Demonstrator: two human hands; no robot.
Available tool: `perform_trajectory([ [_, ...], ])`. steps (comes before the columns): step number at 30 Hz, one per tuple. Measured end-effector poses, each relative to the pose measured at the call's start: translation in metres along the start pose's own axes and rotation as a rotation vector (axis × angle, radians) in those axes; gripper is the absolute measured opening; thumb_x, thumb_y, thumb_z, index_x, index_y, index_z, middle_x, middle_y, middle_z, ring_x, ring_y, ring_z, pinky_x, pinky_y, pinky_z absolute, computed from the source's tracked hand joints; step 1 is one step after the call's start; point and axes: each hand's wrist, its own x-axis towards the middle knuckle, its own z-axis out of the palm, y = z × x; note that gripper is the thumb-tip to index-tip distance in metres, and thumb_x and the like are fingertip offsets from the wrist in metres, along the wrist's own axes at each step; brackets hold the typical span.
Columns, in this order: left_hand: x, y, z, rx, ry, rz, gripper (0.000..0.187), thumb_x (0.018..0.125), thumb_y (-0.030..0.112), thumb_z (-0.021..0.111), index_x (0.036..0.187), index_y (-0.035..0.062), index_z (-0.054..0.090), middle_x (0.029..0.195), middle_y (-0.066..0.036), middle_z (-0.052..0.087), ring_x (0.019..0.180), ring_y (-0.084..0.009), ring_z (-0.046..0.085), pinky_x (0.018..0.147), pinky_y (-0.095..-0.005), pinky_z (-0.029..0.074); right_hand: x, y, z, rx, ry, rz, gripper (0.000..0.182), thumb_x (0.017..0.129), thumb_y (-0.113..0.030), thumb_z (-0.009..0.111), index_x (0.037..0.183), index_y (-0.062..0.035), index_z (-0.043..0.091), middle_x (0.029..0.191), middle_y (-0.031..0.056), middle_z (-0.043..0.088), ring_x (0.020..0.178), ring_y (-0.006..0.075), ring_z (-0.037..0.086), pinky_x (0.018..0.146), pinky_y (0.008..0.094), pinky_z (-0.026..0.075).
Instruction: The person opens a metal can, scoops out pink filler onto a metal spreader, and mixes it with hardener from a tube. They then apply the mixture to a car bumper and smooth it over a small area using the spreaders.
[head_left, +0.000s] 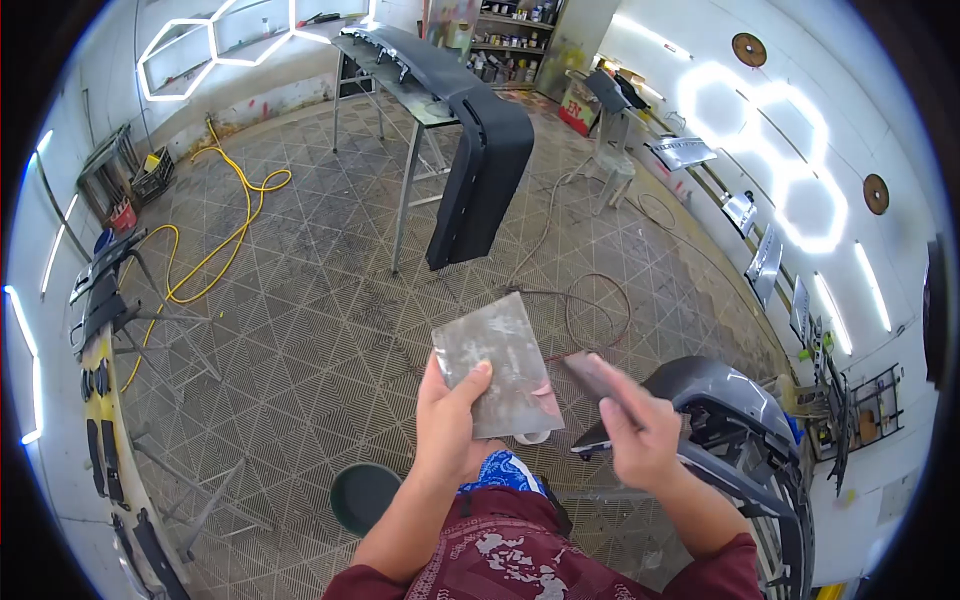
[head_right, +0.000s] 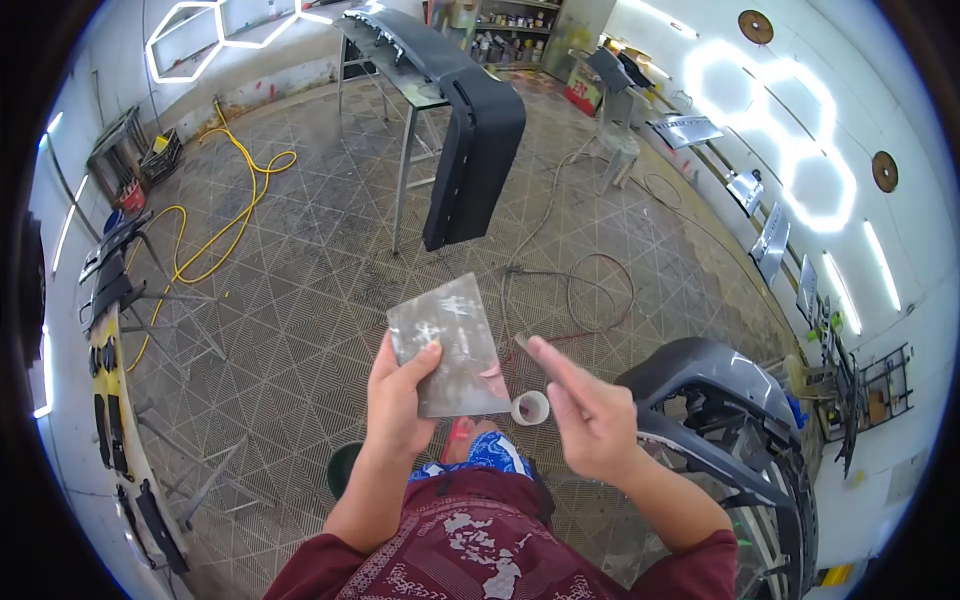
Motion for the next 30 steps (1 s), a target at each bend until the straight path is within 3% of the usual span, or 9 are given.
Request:
perform_trajectory([
  [2,0.02,-0.006,0.003,-0.118,0.025,-0.126,0.039,0.099,-0.003,0.053,0.137,0.0007,0.044,0.124,-0.017,0.062,0.112,-0.0274,0.067,0.094,-0.045,0.059,0.025,0.026,0.012,-0.15,-0.044,-0.589,0.04,0.09,0.009,0.056,0.129,0.0052,0.063,0.127,0.025,0.068,0.124,0.0382,0.064,0.109,0.0492,0.048],
  [3,0.032,-0.009,0.003,-0.155,0.023,-0.161,0.04,0.099,-0.002,0.055,0.137,0.0008,0.045,0.124,-0.016,0.062,0.112,-0.0272,0.066,0.095,-0.0447,0.058,0.039,0.034,0.014,-0.15,-0.097,-0.658,0.041,0.085,0.012,0.056,0.125,0.0051,0.065,0.128,0.0259,0.067,0.127,0.0442,0.06,0.113,0.0563,0.043],
  [9,0.123,-0.008,0.018,-0.183,-0.041,-0.203,0.04,0.098,-0.001,0.056,0.137,0.0003,0.049,0.123,-0.016,0.063,0.109,-0.0264,0.068,0.093,-0.0426,0.059,0.114,0.098,0.009,-0.282,-0.011,-0.878,0.039,0.082,0.01,0.061,0.12,0.0031,0.067,0.125,0.0222,0.069,0.125,0.0407,0.063,0.111,0.0596,0.044],
  [12,0.181,0.003,0.033,-0.15,-0.097,-0.254,0.041,0.097,-0.001,0.057,0.137,-0.0009,0.048,0.124,-0.015,0.063,0.108,-0.0258,0.068,0.094,-0.0419,0.059,0.165,0.147,-0.026,-0.567,-0.152,-0.781,0.04,0.081,0.009,0.062,0.12,0.0019,0.068,0.123,0.0196,0.07,0.123,0.0386,0.065,0.111,0.0582,0.045],
  [15,0.246,0.014,0.056,-0.006,-0.149,-0.176,0.042,0.096,0.0,0.06,0.137,-0.0012,0.047,0.123,-0.014,0.064,0.109,-0.0238,0.067,0.095,-0.0404,0.057,0.211,0.182,-0.043,-0.589,-0.097,-0.636,0.045,0.077,0.01,0.061,0.121,0.0011,0.068,0.123,0.0169,0.071,0.12,0.0351,0.067,0.108,0.0516,0.05],
  [17,0.288,0.009,0.073,0.127,-0.166,-0.104,0.044,0.096,0.0,0.061,0.137,-0.0009,0.047,0.123,-0.013,0.063,0.11,-0.0223,0.066,0.095,-0.039,0.056,0.243,0.173,-0.056,-0.528,0.043,-0.508,0.046,0.074,0.009,0.062,0.119,0.0013,0.068,0.121,0.0151,0.072,0.115,0.0336,0.069,0.102,0.0448,0.055],
  [21,0.353,-0.004,0.094,0.499,-0.264,0.107,0.038,0.098,0.002,0.061,0.134,-0.0019,0.049,0.119,-0.011,0.065,0.106,-0.0164,0.064,0.093,-0.0331,0.052,0.3,0.145,-0.073,-0.656,0.031,-0.453,0.041,0.073,0.005,0.065,0.114,0.0008,0.068,0.117,0.012,0.073,0.107,0.0292,0.071,0.09,0.0398,0.058],
  [22,0.365,-0.009,0.097,0.644,-0.302,0.197,0.035,0.1,0.003,0.059,0.132,-0.003,0.049,0.115,-0.011,0.067,0.1,-0.0153,0.065,0.091,-0.032,0.052,0.31,0.146,-0.071,-0.663,0.032,-0.432,0.041,0.073,0.005,0.065,0.114,0.0008,0.068,0.117,0.012,0.073,0.107,0.0292,0.071,0.09,0.0398,0.058],
  [30,0.435,-0.022,0.128,0.628,-0.387,0.168,0.03,0.1,0.004,0.058,0.129,-0.0039,0.052,0.112,-0.011,0.067,0.1,-0.0147,0.064,0.088,-0.031,0.052,0.361,0.161,-0.052,-0.939,0.015,-0.358,0.048,0.072,-0.011,0.07,0.118,-0.0007,0.067,0.124,0.0102,0.07,0.11,0.0285,0.069,0.094,0.0453,0.056],
])
